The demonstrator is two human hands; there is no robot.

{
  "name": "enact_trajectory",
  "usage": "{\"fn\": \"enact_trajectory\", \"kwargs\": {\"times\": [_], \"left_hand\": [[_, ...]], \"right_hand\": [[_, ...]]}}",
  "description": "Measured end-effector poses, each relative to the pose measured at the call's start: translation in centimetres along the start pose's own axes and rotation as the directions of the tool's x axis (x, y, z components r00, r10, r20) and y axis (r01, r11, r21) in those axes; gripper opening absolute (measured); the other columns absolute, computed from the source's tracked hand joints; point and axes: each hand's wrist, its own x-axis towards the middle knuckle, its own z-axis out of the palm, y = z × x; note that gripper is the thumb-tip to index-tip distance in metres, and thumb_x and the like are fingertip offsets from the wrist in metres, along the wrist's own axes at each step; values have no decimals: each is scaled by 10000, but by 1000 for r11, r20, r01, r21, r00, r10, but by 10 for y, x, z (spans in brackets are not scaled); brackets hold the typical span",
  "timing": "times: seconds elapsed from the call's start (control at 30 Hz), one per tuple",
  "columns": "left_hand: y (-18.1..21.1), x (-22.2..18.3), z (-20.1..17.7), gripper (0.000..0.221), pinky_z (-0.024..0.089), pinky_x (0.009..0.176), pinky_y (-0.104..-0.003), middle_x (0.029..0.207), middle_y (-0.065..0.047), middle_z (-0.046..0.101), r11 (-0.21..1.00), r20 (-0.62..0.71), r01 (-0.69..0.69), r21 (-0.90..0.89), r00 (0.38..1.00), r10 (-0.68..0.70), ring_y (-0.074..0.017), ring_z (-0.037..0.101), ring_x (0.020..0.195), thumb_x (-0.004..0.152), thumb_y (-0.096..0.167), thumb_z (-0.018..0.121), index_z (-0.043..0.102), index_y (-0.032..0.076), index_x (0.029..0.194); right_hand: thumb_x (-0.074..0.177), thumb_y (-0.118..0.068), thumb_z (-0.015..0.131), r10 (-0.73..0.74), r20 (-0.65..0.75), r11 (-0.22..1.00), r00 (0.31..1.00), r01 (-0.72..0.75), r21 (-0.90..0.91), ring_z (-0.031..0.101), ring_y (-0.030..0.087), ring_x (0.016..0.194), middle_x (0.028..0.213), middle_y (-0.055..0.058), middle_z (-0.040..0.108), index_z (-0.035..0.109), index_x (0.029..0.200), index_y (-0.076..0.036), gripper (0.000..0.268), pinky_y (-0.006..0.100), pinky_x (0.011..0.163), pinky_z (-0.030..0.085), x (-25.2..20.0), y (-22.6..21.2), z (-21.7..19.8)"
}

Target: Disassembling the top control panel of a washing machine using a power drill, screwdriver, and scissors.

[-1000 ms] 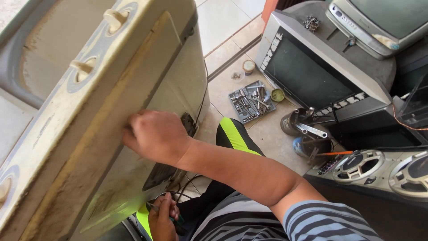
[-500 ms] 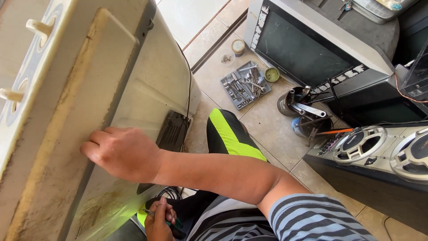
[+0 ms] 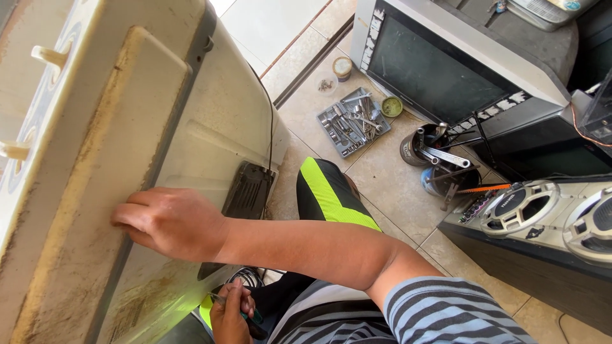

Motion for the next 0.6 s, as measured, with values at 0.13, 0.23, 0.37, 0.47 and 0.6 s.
{"fn": "enact_trajectory", "kwargs": {"times": [0.13, 0.23, 0.37, 0.47, 0.6], "left_hand": [[2, -3, 3, 406, 302, 420, -303, 474, -84, 349, 1000, 11, -6, -6, 1000, 6, -193, 373, 408, 981, 193, 647, 555, -21, 648], [8, -7, 6, 420, 318, 436, -316, 483, -85, 347, 999, -4, 28, 16, 1000, -28, -201, 380, 424, 994, 200, 646, 552, -20, 649], [16, -9, 7, 449, 379, 478, -332, 523, -111, 404, 987, -28, 131, 92, 991, -129, -207, 428, 491, 1043, 239, 638, 578, -18, 680], [10, -8, 7, 410, 331, 456, -313, 505, -91, 366, 997, 0, 76, 27, 997, -76, -194, 395, 455, 1017, 206, 640, 567, -22, 684], [10, -5, 8, 429, 332, 464, -318, 504, -97, 369, 995, 4, 85, 48, 996, -85, -201, 404, 450, 1020, 220, 633, 562, -24, 675]], "right_hand": [[1038, -38, 593, -15, -38, 1000, 999, 15, 6, 676, 311, 914, 1007, 57, 670, 582, 1171, -138, 167, 445, 662, 501, -3, 1, 4], [1046, 62, 568, -113, -39, 992, 993, 110, -64, 665, 303, 880, 1017, 71, 689, 615, 1186, -119, 234, 423, 661, 529, -1, 2, 2], [987, 188, 540, -231, -50, 961, 972, 221, -164, 576, 272, 823, 937, 40, 597, 623, 1053, -126, 331, 397, 588, 452, 2, 1, 4], [943, 213, 501, -215, -58, 966, 975, 204, -158, 530, 292, 768, 937, 53, 535, 570, 966, -115, 335, 419, 584, 406, 2, -3, 1], [1064, 17, 477, -188, -33, 981, 982, 186, -58, 555, 316, 799, 997, 95, 552, 581, 1015, -95, 160, 443, 614, 450, 1, -1, 0]]}}
